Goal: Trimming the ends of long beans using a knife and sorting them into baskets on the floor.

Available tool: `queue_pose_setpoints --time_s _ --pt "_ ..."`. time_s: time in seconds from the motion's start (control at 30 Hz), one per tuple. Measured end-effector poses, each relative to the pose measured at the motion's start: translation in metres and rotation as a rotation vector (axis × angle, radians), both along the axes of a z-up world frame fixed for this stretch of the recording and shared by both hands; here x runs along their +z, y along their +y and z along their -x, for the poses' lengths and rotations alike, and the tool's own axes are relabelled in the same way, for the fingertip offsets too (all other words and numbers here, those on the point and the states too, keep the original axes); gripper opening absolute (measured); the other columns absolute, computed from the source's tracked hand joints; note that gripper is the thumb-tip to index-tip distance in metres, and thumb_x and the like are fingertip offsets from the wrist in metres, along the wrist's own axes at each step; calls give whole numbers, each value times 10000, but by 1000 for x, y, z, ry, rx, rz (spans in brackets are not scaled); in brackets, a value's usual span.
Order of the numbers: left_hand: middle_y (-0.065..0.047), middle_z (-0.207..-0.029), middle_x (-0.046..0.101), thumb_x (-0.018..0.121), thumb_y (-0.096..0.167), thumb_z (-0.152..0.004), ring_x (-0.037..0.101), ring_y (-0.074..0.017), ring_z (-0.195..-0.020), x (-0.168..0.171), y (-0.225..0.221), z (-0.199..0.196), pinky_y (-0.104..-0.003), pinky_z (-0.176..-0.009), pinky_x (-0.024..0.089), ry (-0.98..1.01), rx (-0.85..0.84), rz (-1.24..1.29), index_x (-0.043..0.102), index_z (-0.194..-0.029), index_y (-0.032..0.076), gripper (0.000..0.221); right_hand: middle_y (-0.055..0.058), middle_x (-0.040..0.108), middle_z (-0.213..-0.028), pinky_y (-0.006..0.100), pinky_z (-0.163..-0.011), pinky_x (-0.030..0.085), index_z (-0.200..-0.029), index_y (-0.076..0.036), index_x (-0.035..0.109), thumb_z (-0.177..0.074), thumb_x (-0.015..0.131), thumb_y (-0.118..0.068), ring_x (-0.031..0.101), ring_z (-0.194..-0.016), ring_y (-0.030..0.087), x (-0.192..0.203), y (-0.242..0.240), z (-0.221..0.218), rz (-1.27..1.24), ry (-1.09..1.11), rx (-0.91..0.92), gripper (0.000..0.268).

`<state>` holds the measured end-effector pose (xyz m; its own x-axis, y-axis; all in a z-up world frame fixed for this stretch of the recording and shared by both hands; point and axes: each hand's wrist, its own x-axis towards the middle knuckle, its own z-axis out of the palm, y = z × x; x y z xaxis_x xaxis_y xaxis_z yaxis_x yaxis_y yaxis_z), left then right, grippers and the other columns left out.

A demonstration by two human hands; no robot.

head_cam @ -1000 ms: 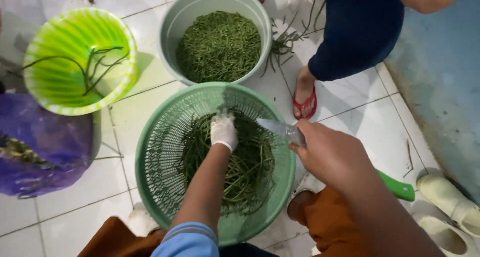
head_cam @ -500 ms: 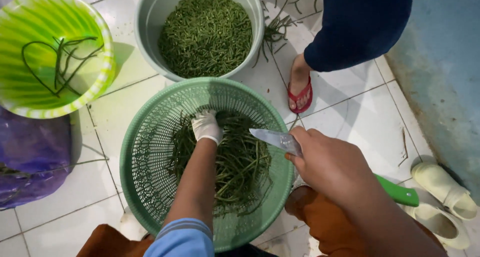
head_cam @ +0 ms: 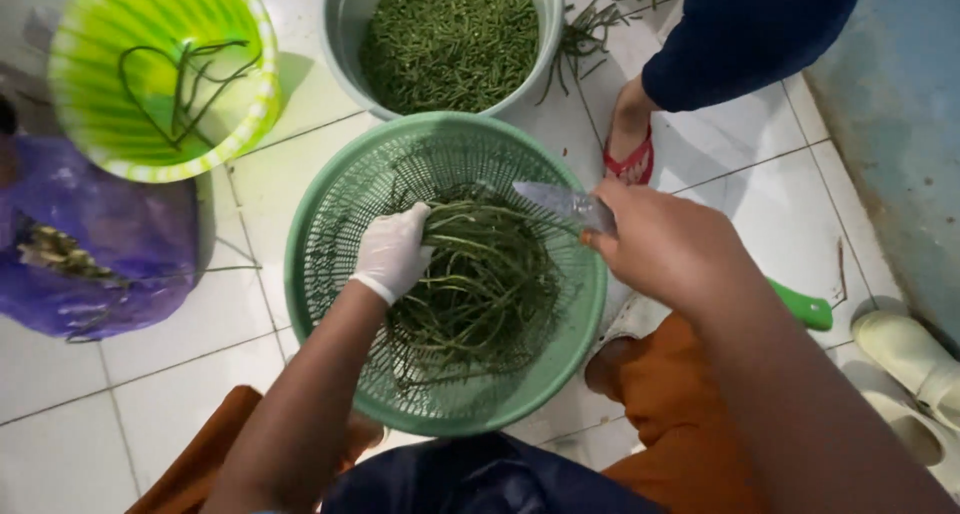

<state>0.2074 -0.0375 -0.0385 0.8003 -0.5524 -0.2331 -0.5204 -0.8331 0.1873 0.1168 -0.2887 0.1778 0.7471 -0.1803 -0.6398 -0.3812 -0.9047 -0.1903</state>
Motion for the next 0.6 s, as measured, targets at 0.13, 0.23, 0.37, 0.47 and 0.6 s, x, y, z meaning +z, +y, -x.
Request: queue_pose_setpoints --time_s 0.13,0.23,0.37,0.47,0.6 --pt "-64 -793 666 693 257 -725 674 -273 -809 85 11 32 -397 -773 522 -33 27 -73 529 -1039 164 366 138 640 -966 490 -785 487 -1101 -120 533 -874 490 -300 630 -943 358 6 6 7 1 -49 20 293" --pt "-37 -812 654 736 265 -655 664 -243 -814 108 22 51 -359 -777 515 -163 60 51 539 -1014 187 416 150 639 -978 497 -807 478 -1109 -118 538 -879 500 -326 622 -962 366 7 5 3 27 -97 36 312" --pt "-37 -924 577 816 292 -523 579 -237 -890 84 35 85 -389 -789 456 -390 64 155 515 -1043 184 611 169 651 -993 537 -837 463 -1172 -116 539 -883 506 -334 610 -989 417 11 10 7 14 -104 34 363" --pt "-175 -1520 127 734 439 -736 171 -376 -1382 99 23 111 -494 -1124 160 343 238 -303 72 -1484 143 1041 195 630 -1052 537 -874 459 -1095 -120 545 -894 473 -364 585 -1040 419 18 16 5 10 -47 92 324" --pt "-154 -1536 -28 636 542 -766 21 -355 -1406 14 55 129 -468 -1112 85 428 283 -375 -21 -1475 159 1040 117 575 -763 405 -460 338 -1054 -123 479 -966 457 -397 526 -582 288 11 23 -3 87 17 180 288"
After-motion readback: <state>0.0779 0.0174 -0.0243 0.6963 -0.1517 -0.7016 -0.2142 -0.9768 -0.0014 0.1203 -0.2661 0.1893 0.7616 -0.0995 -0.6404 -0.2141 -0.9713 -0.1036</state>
